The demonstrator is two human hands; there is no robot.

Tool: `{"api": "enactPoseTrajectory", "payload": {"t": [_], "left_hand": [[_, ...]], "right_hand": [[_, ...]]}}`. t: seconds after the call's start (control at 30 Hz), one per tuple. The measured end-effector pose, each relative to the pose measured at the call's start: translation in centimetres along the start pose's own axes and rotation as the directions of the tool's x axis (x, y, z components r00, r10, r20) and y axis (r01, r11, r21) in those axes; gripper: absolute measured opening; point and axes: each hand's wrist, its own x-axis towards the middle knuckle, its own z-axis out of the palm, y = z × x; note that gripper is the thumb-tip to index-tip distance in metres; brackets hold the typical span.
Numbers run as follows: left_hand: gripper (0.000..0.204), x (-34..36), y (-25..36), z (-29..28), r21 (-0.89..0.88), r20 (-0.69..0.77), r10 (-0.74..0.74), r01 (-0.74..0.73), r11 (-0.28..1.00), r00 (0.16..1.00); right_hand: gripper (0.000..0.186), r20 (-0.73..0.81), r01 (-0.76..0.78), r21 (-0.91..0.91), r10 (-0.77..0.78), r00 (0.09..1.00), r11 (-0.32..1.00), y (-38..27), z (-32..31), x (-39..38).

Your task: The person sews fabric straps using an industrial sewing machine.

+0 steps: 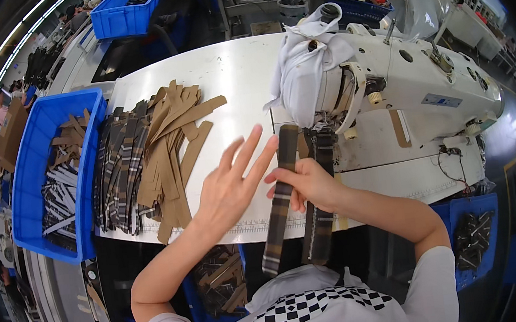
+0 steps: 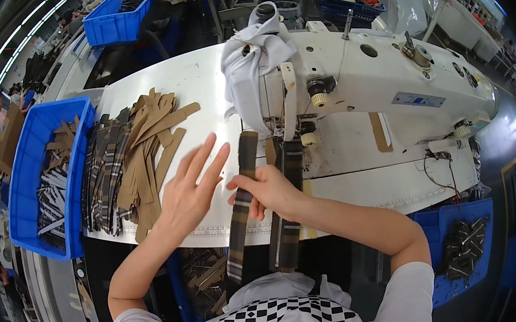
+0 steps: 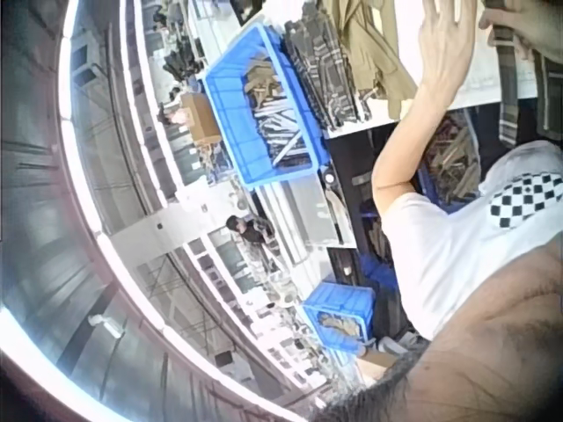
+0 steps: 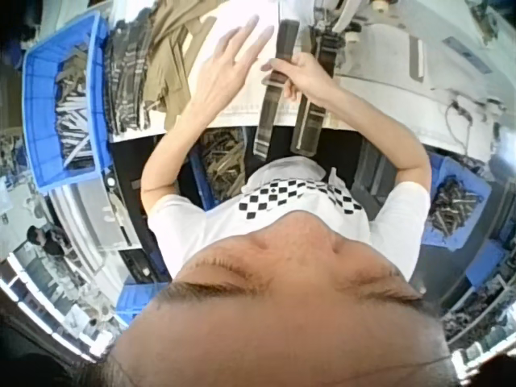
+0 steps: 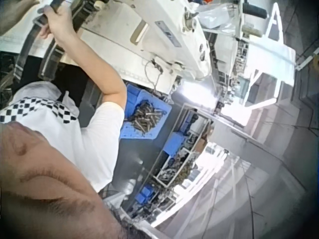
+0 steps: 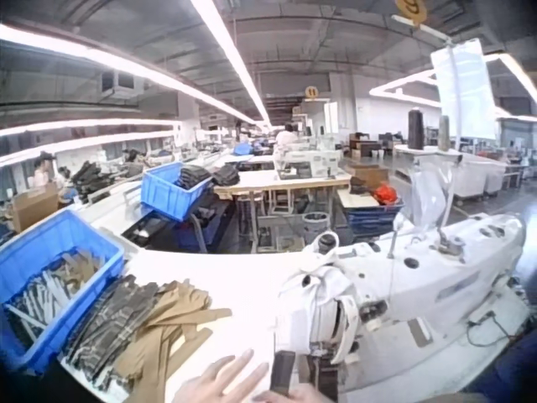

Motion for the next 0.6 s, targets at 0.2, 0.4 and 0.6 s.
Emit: {"api": "enactPoseTrajectory", "payload": {"t": [0.2,0.4,0.6], "left_hand": [[0.043,1.1,-3.6,6.7,-0.054,-0.125,0.366,-0.375,0.926,0.922],[0.042,2.6,-1.4,8.1,-0.372,-0.206,0.222,-0.287,0.883,0.953],[0.04,3.3,-1.4,11.1,-0.341,-0.112,0.243,-0.267,0.901,0.963]], "right_hand": [[0.032,0.136,0.198,-0.496,-0.149,0.979,0.846,0.1,-0.7,-2.8],[0.033,0.21,0.14,-0.977,-0.812,0.545,-0.158,1.6,-7.6,-2.6],[0.049,0.278,0.236,-0.959,-0.698,0.66,-0.158,2.2,-9.5,-0.9]]}}
